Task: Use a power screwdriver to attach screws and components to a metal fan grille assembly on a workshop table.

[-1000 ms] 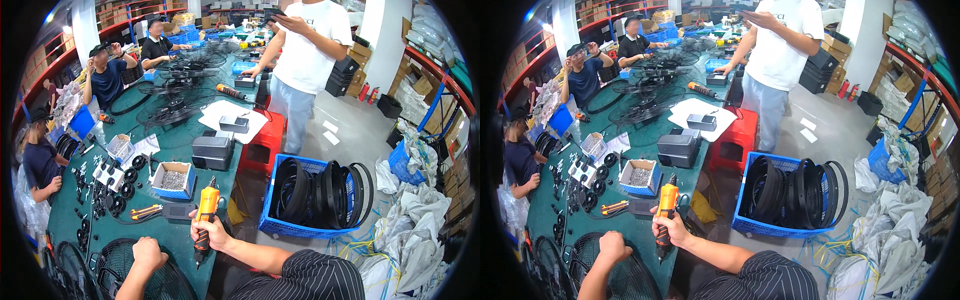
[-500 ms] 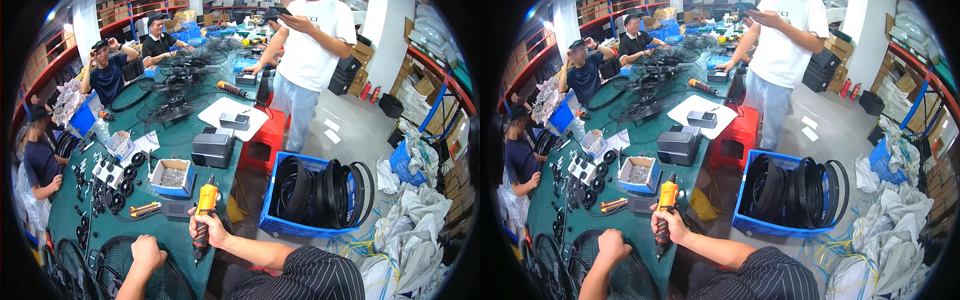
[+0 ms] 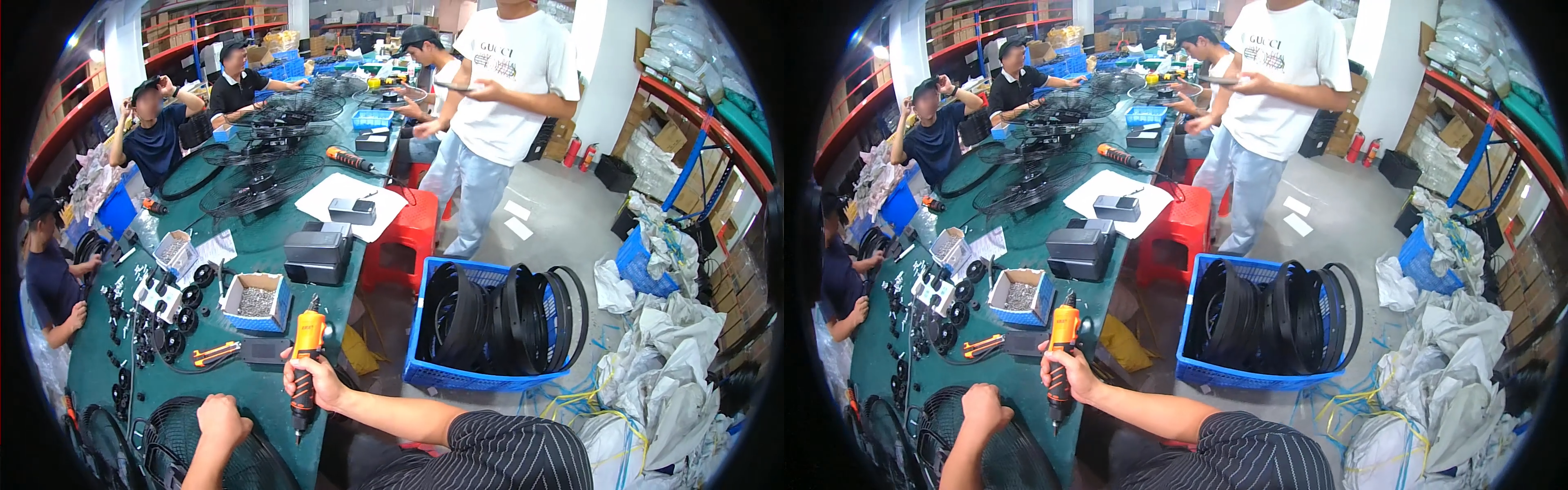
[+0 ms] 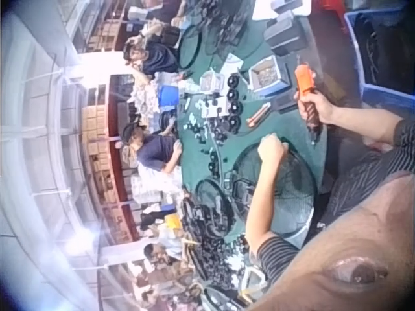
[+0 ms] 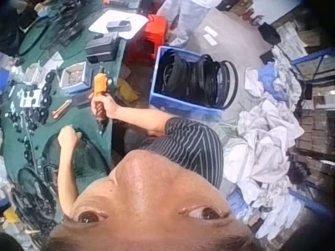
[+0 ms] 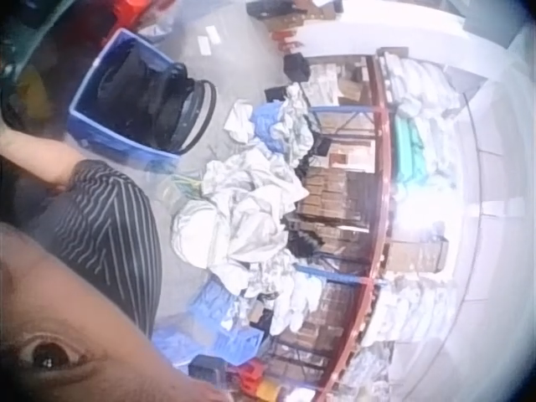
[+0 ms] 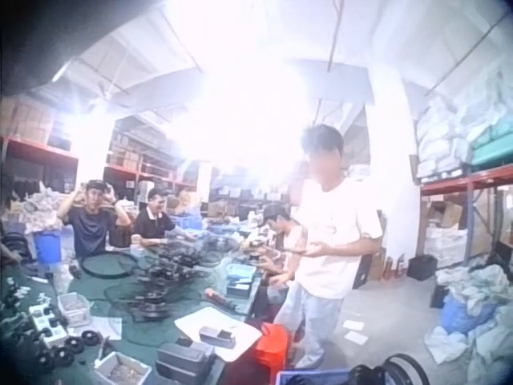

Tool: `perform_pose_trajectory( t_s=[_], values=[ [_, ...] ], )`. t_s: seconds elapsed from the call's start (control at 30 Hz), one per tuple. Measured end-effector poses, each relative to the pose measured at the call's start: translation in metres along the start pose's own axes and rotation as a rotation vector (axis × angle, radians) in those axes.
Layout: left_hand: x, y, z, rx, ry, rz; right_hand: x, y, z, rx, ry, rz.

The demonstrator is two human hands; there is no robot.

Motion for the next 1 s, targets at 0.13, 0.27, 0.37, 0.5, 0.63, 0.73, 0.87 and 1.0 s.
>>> perform_pose_trajectory(
  t_s=[0.13, 0.27, 0.37, 0.5, 0.63, 0.73, 0.87, 1.0],
  values=[
    [0.003, 0.012, 0.002, 0.086, 0.024, 0.079, 0.002, -0.006, 0.004, 0.039, -0.024, -0.052],
    [-0.003, 0.014, 0.007, 0.003, -0.029, 0.136, 0.001, -0.008, 0.006, 0.063, -0.041, -0.087],
    [0.002, 0.002, 0.015, 0.156, 0.097, 0.136, 0.005, -0.007, -0.003, -0.012, -0.155, -0.014],
    [0.007, -0.005, 0.007, 0.145, 0.192, 0.148, 0.001, 0.001, -0.01, 0.141, -0.084, -0.091],
    [0.007, 0.003, 0.0, 0.107, 0.163, 0.127, -0.004, -0.003, -0.01, 0.028, -0.034, 0.074],
    [0.007, 0.002, -0.001, 0.13, 0.121, 0.114, -0.001, -0.006, -0.006, 0.033, -0.036, 0.111],
    [0.002, -0.007, 0.006, 0.172, 0.127, 0.144, 0.002, -0.01, -0.004, 0.067, -0.012, 0.075],
    [-0.001, -0.019, 0.006, 0.113, 0.006, 0.049, 0.003, -0.011, -0.005, 0.091, -0.021, 0.16]
  ],
)
Point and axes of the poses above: each hand's wrist, its own x-axis away from the middle knuckle, its own y-axis out of the back of the hand, z = x × y, the point moved 3 cm from there along -x, towards the middle knuckle, and after that the axes turned 5 degrees about -y, right-handed, at the moved point
